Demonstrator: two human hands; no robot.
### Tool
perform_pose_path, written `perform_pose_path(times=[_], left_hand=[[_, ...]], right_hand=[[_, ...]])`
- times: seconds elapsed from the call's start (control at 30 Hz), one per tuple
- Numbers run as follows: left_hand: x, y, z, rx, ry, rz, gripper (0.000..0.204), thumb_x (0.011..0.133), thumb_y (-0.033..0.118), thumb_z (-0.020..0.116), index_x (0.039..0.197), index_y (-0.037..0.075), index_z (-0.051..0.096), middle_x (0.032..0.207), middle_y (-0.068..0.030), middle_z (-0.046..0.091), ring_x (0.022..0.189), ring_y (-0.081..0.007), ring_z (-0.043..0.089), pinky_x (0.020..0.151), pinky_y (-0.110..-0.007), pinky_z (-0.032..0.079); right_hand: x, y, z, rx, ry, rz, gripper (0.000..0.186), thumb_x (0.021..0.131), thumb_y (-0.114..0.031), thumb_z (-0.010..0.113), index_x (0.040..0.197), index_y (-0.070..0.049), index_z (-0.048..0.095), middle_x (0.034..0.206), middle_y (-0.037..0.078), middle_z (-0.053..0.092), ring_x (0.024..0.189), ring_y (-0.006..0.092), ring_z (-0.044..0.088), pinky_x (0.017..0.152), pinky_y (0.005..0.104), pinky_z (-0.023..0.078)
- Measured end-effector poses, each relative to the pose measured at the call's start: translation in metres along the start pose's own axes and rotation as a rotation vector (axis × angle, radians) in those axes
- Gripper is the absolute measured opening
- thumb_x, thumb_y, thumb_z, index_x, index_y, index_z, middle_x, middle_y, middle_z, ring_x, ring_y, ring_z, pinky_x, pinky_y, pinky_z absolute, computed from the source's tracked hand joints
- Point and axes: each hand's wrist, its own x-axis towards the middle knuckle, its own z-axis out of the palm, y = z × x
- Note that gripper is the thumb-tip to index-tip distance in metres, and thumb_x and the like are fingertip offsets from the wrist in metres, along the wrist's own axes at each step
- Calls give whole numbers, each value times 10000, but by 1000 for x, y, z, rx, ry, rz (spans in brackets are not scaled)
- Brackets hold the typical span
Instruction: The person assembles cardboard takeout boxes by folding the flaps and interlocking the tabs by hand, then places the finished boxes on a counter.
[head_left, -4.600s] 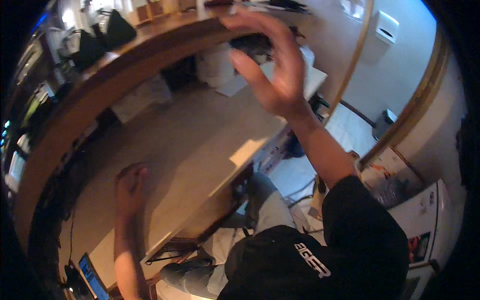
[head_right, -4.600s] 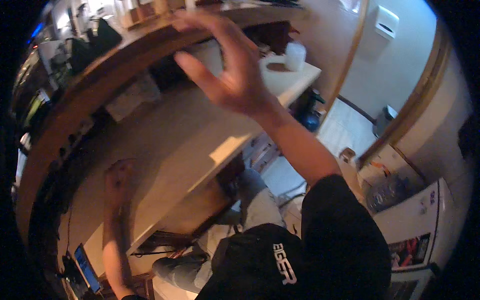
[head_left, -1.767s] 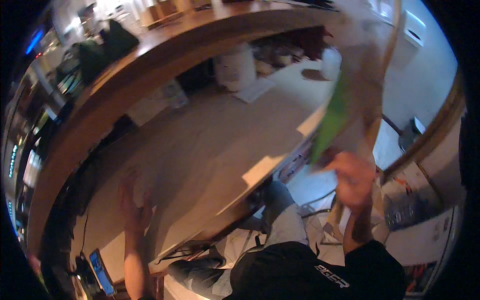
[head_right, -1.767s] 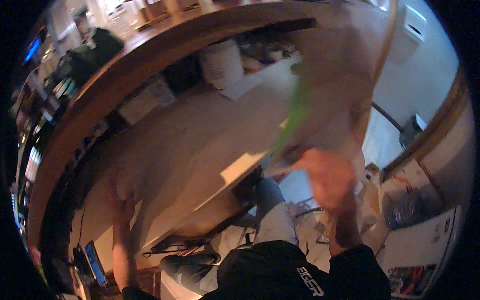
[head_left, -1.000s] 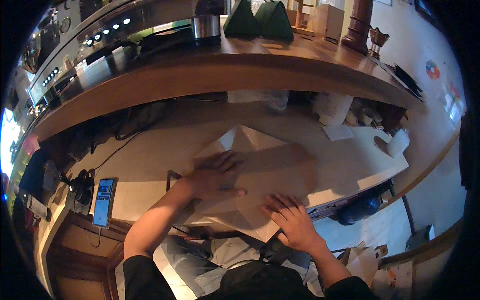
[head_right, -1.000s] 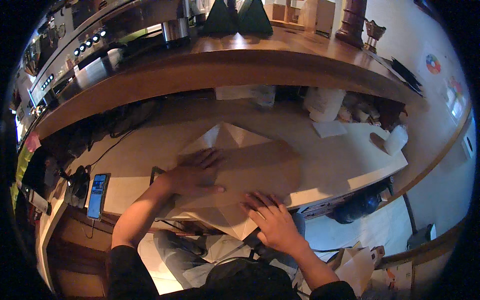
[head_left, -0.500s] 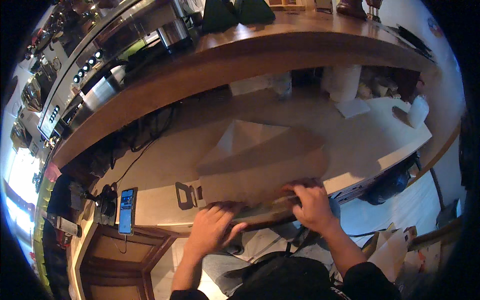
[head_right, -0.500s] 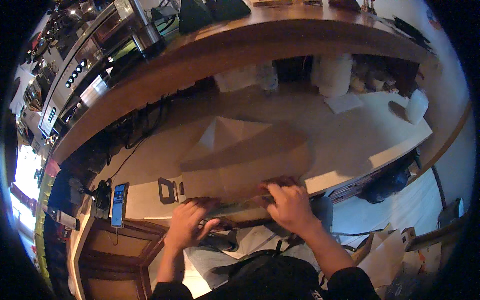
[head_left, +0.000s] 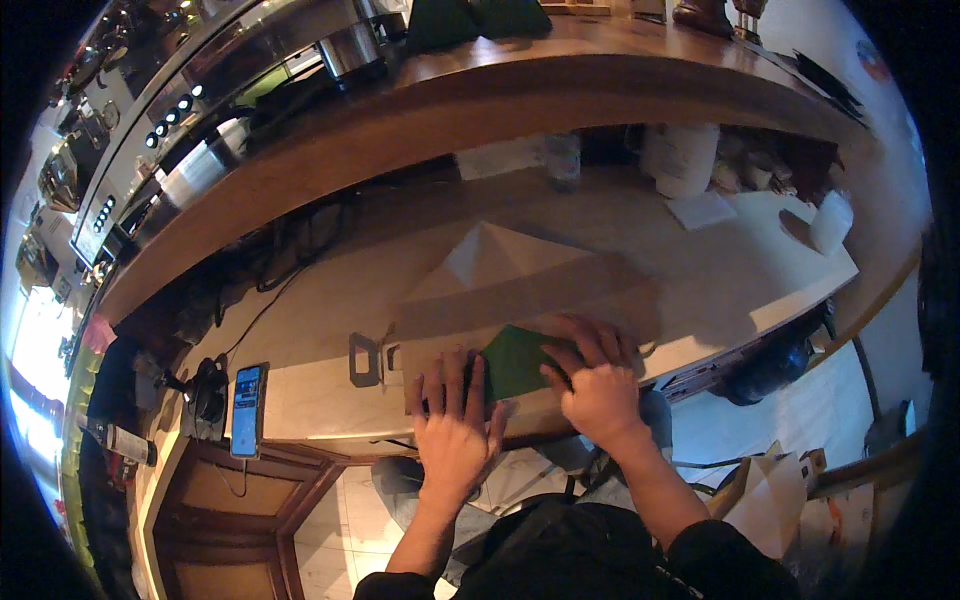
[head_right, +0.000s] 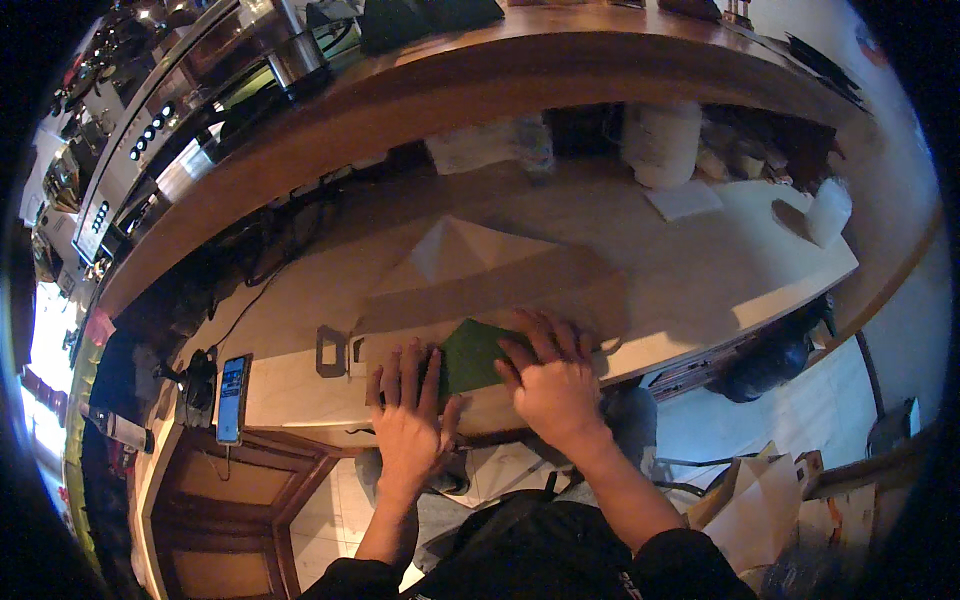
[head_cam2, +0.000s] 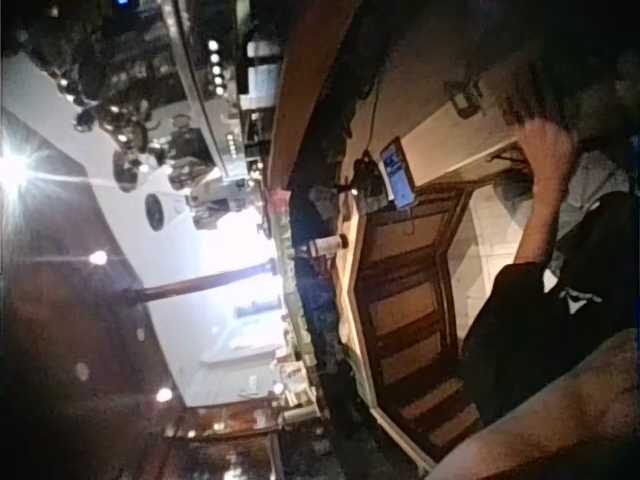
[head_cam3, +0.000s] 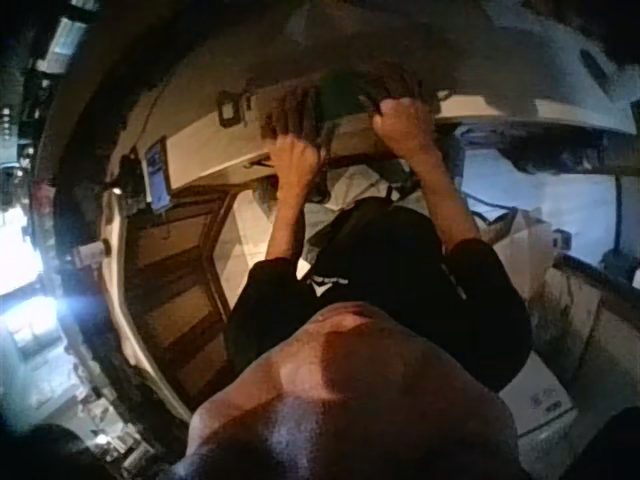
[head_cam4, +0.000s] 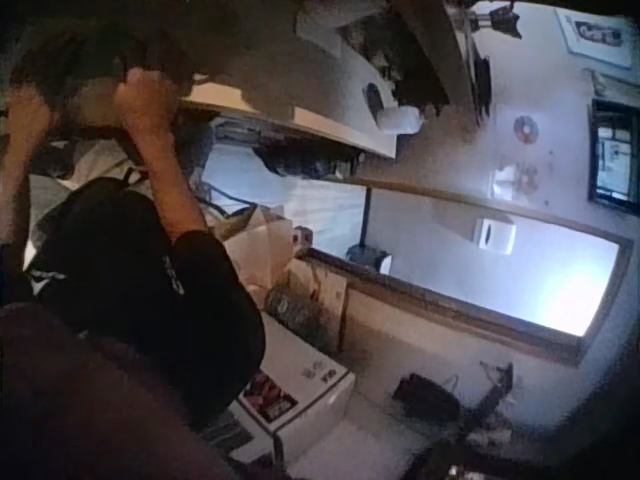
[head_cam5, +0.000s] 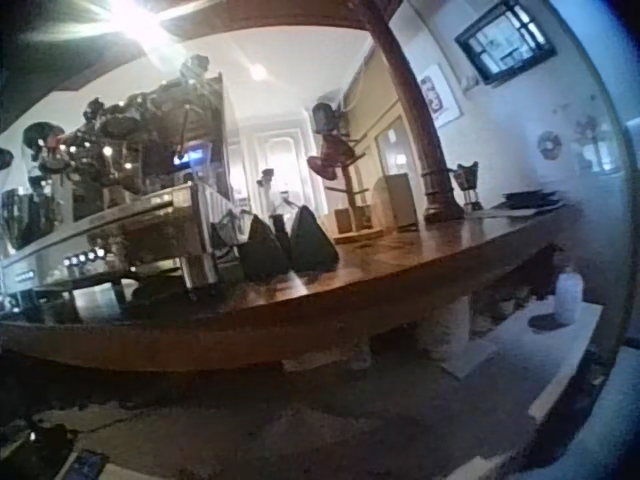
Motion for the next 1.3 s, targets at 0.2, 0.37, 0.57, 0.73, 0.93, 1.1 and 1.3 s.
perform_pose_path(times=[0.2,0.37,0.57,0.73,0.93,1.1,1.3], left_hand=[[-6,31,9,-165,-100,73,674,890,286,638,1467,-29,491,1556,-194,467,1435,-361,444,1210,-546,285],[-4,29,5,-189,-114,80,708,870,256,649,1490,-24,458,1565,-202,450,1451,-380,416,1216,-539,286],[1,45,-3,-118,-149,28,740,891,374,666,1482,-26,474,1566,-203,449,1451,-384,409,1217,-534,277],[19,75,8,-269,-166,158,904,888,661,620,1475,-15,490,1569,-202,449,1465,-356,402,1220,-516,277],[26,52,5,-313,-194,26,891,883,647,648,1455,-21,509,1517,-198,519,1398,-342,497,1132,-512,393],[33,22,4,-81,-68,1,763,928,536,651,1439,-19,534,1504,-161,529,1338,-350,508,1096,-503,396],[48,27,3,-53,-85,-55,736,957,538,619,1423,-27,546,1425,-154,556,1281,-365,506,1085,-503,378]], right_hand=[[-19,-21,18,-23,-63,-180,436,941,-363,646,1228,-45,729,1407,84,650,1369,275,526,1219,505,301],[-36,15,-17,153,-75,-67,436,910,-350,706,1226,-51,734,1340,86,690,1335,261,565,1207,510,322],[-46,50,-28,98,54,-7,402,869,-345,763,1151,-59,757,1296,60,710,1292,265,597,1192,532,325],[-48,53,-14,100,171,1,345,854,-296,741,1121,-80,767,1263,47,724,1268,257,607,1171,501,313],[-49,53,1,121,275,28,231,861,-214,671,1018,-90,787,1159,26,759,1196,238,637,1134,480,317],[-48,55,10,121,370,16,204,853,-185,649,971,-93,788,1107,11,770,1137,221,656,1105,446,321],[-47,55,10,123,388,20,197,854,-183,641,956,-97,786,1096,3,770,1125,217,652,1100,438,320]])
